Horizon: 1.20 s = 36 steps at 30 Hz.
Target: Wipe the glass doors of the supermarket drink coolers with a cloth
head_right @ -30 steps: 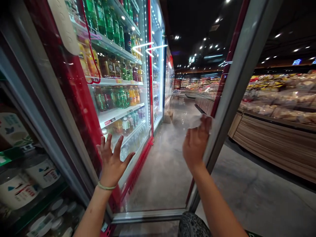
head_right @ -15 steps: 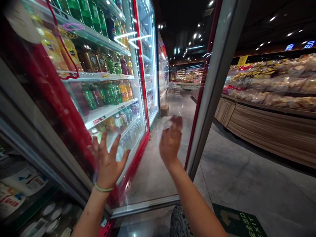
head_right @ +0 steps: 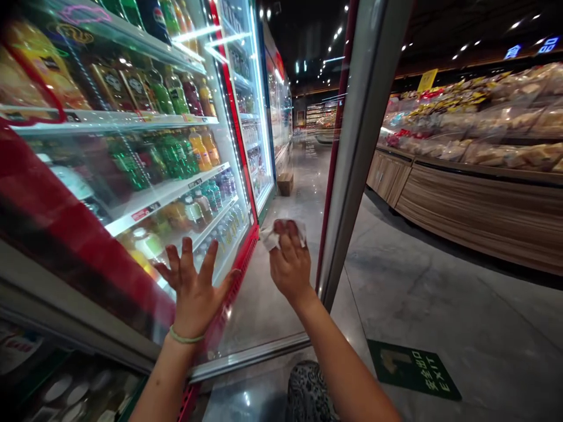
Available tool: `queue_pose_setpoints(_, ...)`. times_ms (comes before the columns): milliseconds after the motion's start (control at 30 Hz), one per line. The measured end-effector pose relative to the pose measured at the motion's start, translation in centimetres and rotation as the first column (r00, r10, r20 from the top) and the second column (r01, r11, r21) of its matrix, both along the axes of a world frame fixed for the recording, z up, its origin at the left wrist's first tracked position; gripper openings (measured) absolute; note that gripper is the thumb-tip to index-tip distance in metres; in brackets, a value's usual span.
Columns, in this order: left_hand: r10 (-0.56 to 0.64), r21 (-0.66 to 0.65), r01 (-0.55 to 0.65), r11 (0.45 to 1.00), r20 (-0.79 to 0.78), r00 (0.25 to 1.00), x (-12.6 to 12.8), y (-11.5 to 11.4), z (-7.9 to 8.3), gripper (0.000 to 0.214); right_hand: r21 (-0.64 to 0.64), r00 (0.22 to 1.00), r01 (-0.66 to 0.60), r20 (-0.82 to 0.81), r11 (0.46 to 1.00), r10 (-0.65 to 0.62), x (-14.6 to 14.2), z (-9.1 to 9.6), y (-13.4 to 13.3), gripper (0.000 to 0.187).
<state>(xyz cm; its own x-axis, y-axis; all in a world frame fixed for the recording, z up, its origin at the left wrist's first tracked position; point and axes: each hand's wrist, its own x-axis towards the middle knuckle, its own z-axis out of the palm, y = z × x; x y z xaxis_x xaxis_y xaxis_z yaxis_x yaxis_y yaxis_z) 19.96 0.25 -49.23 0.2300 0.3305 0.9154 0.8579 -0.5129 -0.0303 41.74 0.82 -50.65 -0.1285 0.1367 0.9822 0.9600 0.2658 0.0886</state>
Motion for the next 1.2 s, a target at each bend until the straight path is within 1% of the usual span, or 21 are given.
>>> queue_pose_setpoints(133, 0.014, -0.002, -0.014, 1.0, -0.015, 1.0, -0.1, 0.3, 0.0, 0.089, -0.03, 0.968, 0.035, -0.248, 0.999, -0.042, 0.6, -1.2, 0.0, 0.064)
queue_pose_setpoints(167, 0.02, -0.004, -0.02, 1.0, -0.02, 1.0, -0.1, 0.3, 0.0, 0.089, -0.041, 0.971, 0.017, -0.239, 0.999, -0.026, 0.6, -1.6, 0.0, 0.063)
queue_pose_setpoints(267, 0.035, -0.009, -0.035, 0.999, -0.041, 0.999, -0.1, 0.6, -0.2, 0.09, -0.049, 0.998, -0.059, -0.042, 0.997, 0.057, 0.7, -2.4, 0.4, 0.057)
queue_pose_setpoints(300, 0.038, -0.008, -0.038, 0.999, -0.047, 0.998, -0.2, 0.6, -0.2, 0.09, -0.045, 0.998, -0.069, -0.016, 0.997, 0.068, 0.8, -2.6, 0.5, 0.055)
queue_pose_setpoints(333, 0.041, -0.005, -0.041, 0.999, -0.052, 0.998, -0.2, 0.7, -0.3, 0.091, -0.034, 0.997, -0.062, -0.047, 0.997, 0.06, 1.0, -2.7, 0.7, 0.056)
queue_pose_setpoints(433, 0.052, 0.007, -0.052, 0.999, -0.058, 0.997, -0.2, 1.0, -0.4, 0.092, -0.033, 0.955, 0.003, -0.295, 0.999, -0.013, 1.0, -3.3, 1.0, 0.062)
queue_pose_setpoints(467, 0.057, 0.009, -0.057, 0.998, -0.059, 0.997, -0.2, 1.1, -0.4, 0.092, -0.048, 0.95, 0.011, -0.311, 0.999, -0.025, 0.8, -3.5, 1.1, 0.064)
queue_pose_setpoints(500, 0.062, 0.011, -0.061, 0.998, -0.058, 0.996, -0.2, 1.1, -0.4, 0.092, -0.061, 0.964, 0.006, -0.264, 0.998, -0.022, 0.5, -3.8, 1.2, 0.064)
queue_pose_setpoints(567, 0.068, 0.017, -0.067, 0.998, -0.057, 0.996, -0.1, 1.3, -0.5, 0.093, -0.076, 0.998, -0.032, -0.064, 0.997, 0.028, 0.1, -4.2, 1.4, 0.06)
queue_pose_setpoints(600, 0.07, 0.019, -0.069, 0.997, -0.057, 0.996, -0.1, 1.4, -0.6, 0.093, -0.071, 0.998, -0.054, 0.015, 0.996, 0.056, 0.0, -4.3, 1.5, 0.058)
queue_pose_setpoints(633, 0.071, 0.02, -0.07, 0.997, -0.057, 0.996, -0.1, 1.5, -0.6, 0.093, -0.06, 0.997, -0.067, 0.035, 0.996, 0.069, 0.0, -4.3, 1.6, 0.057)
queue_pose_setpoints(667, 0.073, 0.021, -0.071, 0.997, -0.057, 0.996, -0.1, 1.5, -0.6, 0.093, -0.045, 0.998, -0.066, -0.014, 0.997, 0.065, 0.1, -4.3, 1.8, 0.058)
queue_pose_setpoints(733, 0.074, 0.02, -0.073, 0.997, -0.056, 0.996, -0.1, 1.6, -0.7, 0.092, -0.03, 0.979, -0.036, -0.201, 0.999, 0.029, 0.0, -4.4, 1.9, 0.062)
queue_pose_setpoints(767, 0.072, 0.017, -0.071, 0.997, -0.055, 0.996, -0.1, 1.6, -0.7, 0.091, -0.031, 0.968, -0.027, -0.25, 0.999, 0.018, -0.2, -4.4, 2.0, 0.064)
queue_pose_setpoints(800, 0.069, 0.012, -0.069, 0.998, -0.055, 0.996, -0.2, 1.5, -0.7, 0.09, -0.041, 0.972, -0.029, -0.236, 0.999, 0.019, -0.4, -4.4, 2.0, 0.065)
queue_pose_setpoints(900, 0.058, -0.018, -0.059, 0.998, -0.07, 0.996, -0.8, 1.0, -0.4, 0.084, -0.072, 0.996, -0.087, 0.023, 0.994, 0.089, -1.7, -3.8, 2.0, 0.06)
queue_pose_setpoints(933, 0.056, -0.027, -0.059, 0.998, -0.073, 0.996, -1.2, 0.7, -0.3, 0.082, -0.069, 0.992, -0.101, 0.068, 0.992, 0.106, -2.1, -3.3, 2.0, 0.058)
queue_pose_setpoints(967, 0.059, -0.034, -0.062, 0.998, -0.071, 0.996, -1.6, 0.4, -0.1, 0.081, -0.054, 0.993, -0.105, 0.055, 0.993, 0.108, -2.5, -2.7, 2.0, 0.056)
queue_pose_setpoints(1033, 0.08, -0.043, -0.082, 0.996, -0.043, 0.996, -2.6, 0.0, 0.3, 0.079, -0.013, 0.993, -0.104, -0.049, 0.995, 0.103, -3.2, -1.4, 2.0, 0.055)
queue_pose_setpoints(1067, 0.096, -0.049, -0.097, 0.994, -0.023, 0.995, -3.1, -0.2, 0.5, 0.078, -0.01, 0.992, -0.111, -0.058, 0.994, 0.11, -3.6, -0.8, 2.0, 0.054)
queue_pose_setpoints(1200, 0.129, -0.072, -0.127, 0.989, 0.027, 0.991, -4.6, -0.6, 0.7, 0.076, -0.074, 0.962, -0.181, 0.195, 0.981, 0.192, -5.0, 1.4, 1.8, 0.047)
